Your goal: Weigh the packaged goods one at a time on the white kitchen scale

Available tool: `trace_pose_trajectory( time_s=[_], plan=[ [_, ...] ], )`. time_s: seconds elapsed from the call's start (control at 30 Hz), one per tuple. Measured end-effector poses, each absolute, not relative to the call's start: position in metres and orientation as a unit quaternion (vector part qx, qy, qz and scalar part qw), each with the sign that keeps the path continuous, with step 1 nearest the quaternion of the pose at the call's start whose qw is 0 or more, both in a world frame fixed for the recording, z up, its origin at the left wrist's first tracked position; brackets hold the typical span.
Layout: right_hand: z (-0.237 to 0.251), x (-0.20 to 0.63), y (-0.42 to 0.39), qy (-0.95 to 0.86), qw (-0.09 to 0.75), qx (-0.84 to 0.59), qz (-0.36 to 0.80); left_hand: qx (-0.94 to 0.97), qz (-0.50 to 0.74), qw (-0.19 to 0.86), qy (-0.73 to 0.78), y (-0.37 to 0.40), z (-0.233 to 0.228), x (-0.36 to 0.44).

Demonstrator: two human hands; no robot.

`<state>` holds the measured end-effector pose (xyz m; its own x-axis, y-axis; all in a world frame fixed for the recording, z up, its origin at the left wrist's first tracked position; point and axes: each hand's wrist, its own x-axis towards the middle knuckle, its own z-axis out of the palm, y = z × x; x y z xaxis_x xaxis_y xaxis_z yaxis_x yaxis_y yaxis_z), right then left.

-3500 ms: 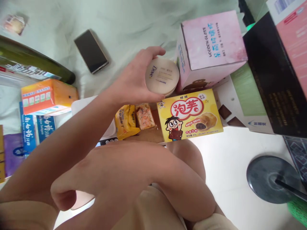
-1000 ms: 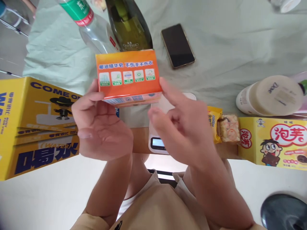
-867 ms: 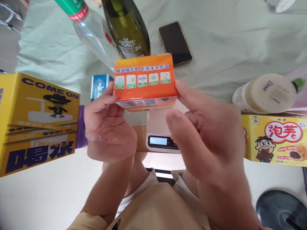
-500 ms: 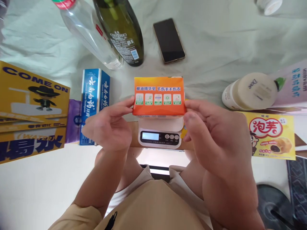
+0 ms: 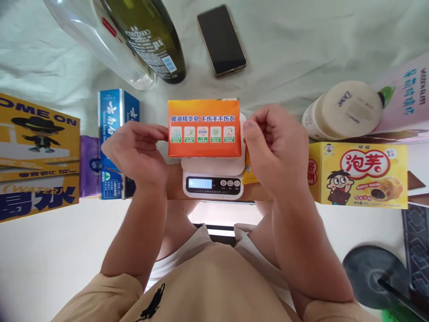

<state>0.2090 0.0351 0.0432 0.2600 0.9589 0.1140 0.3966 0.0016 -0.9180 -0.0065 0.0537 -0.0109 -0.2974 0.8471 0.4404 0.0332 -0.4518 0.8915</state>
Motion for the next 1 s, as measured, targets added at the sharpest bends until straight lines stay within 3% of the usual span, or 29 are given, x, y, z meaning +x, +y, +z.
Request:
trace_pose_trajectory(
  time_s=[0.17,0.37,0.5,0.9,1.0],
  plan=[
    [0.039,0.211,0.035,-0.545,0.486,-0.623,0.282,0.546,0.668,0.303,0.404,0.053,-0.014,-0.007],
    [0.033,0.209,0.037,-0.491,0.614,-0.557,0.267,0.533,0.706,0.213,0.414,0.062,-0.014,-0.014],
    [0.033,0.206,0.040,-0.462,0.661,-0.538,0.244,0.477,0.727,0.234,0.435,0.069,-0.010,-0.014],
    [0.023,0.212,0.044,-0.536,0.640,-0.519,0.184,0.534,0.656,0.274,0.458,0.061,-0.008,-0.012],
    [0.023,0.211,0.041,-0.543,0.593,-0.565,0.187,0.546,0.637,0.300,0.454,0.056,-0.006,-0.012]
  ],
)
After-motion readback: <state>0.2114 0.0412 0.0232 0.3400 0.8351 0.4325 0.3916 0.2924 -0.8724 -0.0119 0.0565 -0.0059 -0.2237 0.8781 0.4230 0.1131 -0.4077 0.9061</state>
